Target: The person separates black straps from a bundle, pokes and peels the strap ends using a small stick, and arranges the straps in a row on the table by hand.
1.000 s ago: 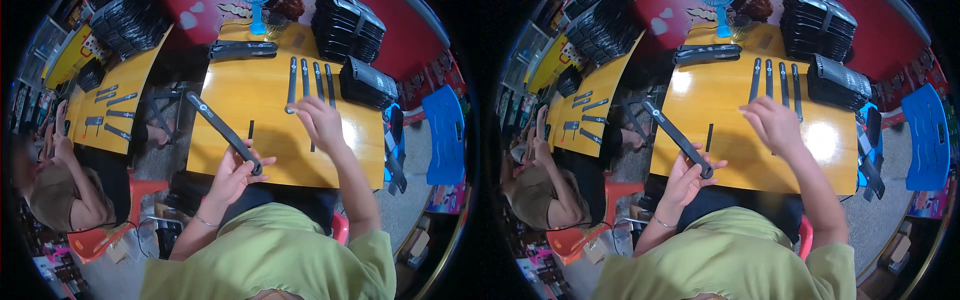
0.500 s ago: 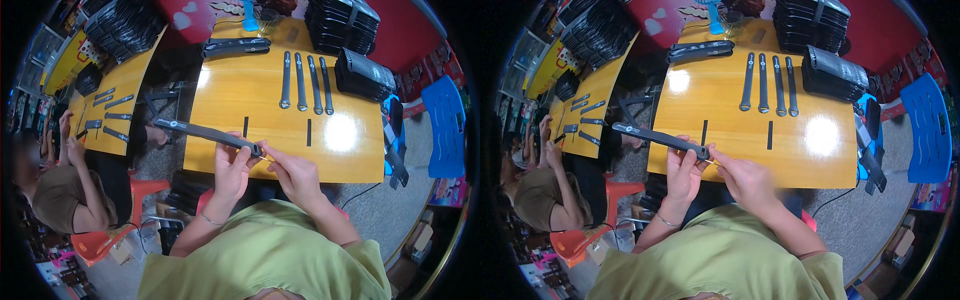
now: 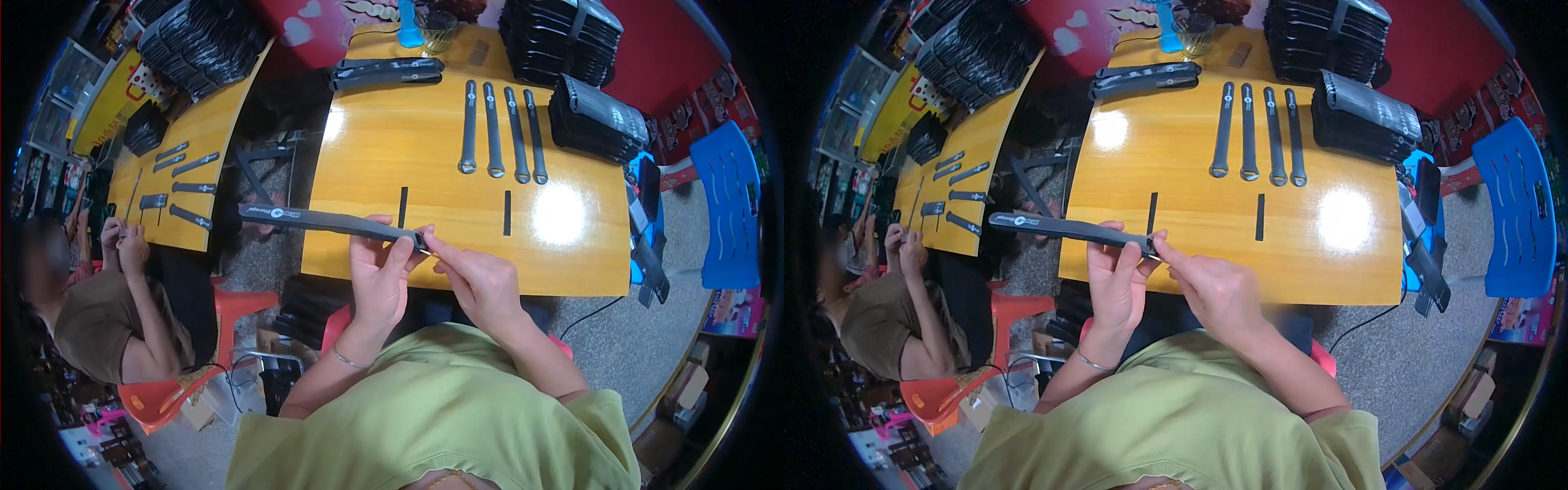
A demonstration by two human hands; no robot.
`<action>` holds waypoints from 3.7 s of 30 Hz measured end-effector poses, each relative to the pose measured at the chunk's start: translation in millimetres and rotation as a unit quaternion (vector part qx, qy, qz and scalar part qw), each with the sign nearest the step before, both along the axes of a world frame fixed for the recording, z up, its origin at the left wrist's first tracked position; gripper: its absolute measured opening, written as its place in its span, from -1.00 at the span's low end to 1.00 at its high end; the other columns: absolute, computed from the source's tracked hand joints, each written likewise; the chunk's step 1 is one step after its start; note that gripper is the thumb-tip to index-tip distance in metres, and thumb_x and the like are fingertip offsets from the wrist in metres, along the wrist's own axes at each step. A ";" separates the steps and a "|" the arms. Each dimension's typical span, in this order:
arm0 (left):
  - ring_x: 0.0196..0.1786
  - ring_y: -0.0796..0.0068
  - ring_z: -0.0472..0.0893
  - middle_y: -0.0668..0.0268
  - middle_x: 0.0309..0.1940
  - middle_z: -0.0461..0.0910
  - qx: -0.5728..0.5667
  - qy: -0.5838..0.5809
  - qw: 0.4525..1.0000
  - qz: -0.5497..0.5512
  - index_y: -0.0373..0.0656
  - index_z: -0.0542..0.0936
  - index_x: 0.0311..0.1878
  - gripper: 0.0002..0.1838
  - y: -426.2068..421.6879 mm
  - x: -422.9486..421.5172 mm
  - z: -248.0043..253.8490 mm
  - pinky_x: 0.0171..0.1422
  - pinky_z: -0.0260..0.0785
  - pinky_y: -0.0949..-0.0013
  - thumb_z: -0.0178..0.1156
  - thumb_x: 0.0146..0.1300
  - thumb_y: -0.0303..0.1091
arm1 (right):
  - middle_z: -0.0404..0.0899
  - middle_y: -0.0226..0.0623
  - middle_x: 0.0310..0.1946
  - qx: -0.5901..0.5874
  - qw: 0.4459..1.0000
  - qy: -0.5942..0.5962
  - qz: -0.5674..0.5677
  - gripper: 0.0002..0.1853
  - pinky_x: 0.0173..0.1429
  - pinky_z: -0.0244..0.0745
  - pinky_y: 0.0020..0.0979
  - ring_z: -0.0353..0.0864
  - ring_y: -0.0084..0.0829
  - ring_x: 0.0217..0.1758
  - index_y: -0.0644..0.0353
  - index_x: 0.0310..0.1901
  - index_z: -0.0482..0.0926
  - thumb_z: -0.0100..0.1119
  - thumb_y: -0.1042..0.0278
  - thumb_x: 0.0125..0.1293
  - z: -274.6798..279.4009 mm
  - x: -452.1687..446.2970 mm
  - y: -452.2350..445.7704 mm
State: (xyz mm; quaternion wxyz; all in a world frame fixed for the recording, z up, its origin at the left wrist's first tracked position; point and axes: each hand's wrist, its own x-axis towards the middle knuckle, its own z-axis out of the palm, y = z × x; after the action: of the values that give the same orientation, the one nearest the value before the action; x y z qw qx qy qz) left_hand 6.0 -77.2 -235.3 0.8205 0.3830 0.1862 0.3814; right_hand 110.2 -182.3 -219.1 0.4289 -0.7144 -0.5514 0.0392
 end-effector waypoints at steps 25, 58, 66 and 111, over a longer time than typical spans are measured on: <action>-0.03 0.25 0.57 0.23 -0.17 0.36 0.266 0.050 0.955 0.120 -0.23 0.26 -0.02 -0.63 -1.6 2.0 0.4 0.06 0.46 0.32 0.10 0.16 -0.74 | 0.56 -0.36 -0.56 -0.002 0.859 0.512 0.011 -0.67 -0.37 0.38 -0.59 0.58 -0.64 -0.44 0.15 0.11 0.47 -0.05 0.50 0.33 12.8 -19.1 9.9; -0.05 0.46 0.57 0.11 -0.14 0.51 0.251 0.087 0.962 0.064 -0.24 0.26 -0.01 -0.66 23.1 26.0 21.8 0.02 0.43 0.52 0.12 0.21 -0.66 | 0.58 -0.35 -0.42 -0.019 0.754 0.652 0.081 -0.79 -0.48 0.24 -0.67 0.50 -0.72 -0.47 0.23 -0.02 0.45 -0.09 0.49 0.36 35.4 25.0 31.1; -0.05 0.42 0.58 0.15 -0.17 0.49 0.252 0.136 0.958 0.015 -0.25 0.25 0.01 -0.63 27.6 24.5 19.8 0.04 0.46 0.46 0.13 0.19 -0.66 | 0.64 -0.22 -0.32 0.064 0.922 0.379 0.038 -0.83 -0.38 0.46 -0.56 0.64 -0.52 -0.42 0.31 -0.07 0.46 -0.01 0.56 0.32 10.9 24.6 41.9; -0.41 0.50 0.64 0.19 -0.47 0.55 0.278 0.289 0.880 -0.256 -0.39 0.49 -0.45 -0.87 43.7 -35.9 29.2 -0.35 0.49 0.49 0.11 0.20 -0.54 | 0.59 -0.18 -0.49 0.045 0.998 0.022 0.041 -0.79 -0.39 0.51 -0.37 0.62 -0.22 -0.46 0.19 -0.24 0.58 0.17 0.60 0.04 65.6 64.3 42.4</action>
State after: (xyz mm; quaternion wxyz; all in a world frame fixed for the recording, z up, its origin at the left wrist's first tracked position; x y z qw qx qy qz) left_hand -29.9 -33.5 -206.0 0.6592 0.7226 0.1969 0.0668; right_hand 174.4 -139.9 -153.5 0.4710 -0.6698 -0.5720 0.0481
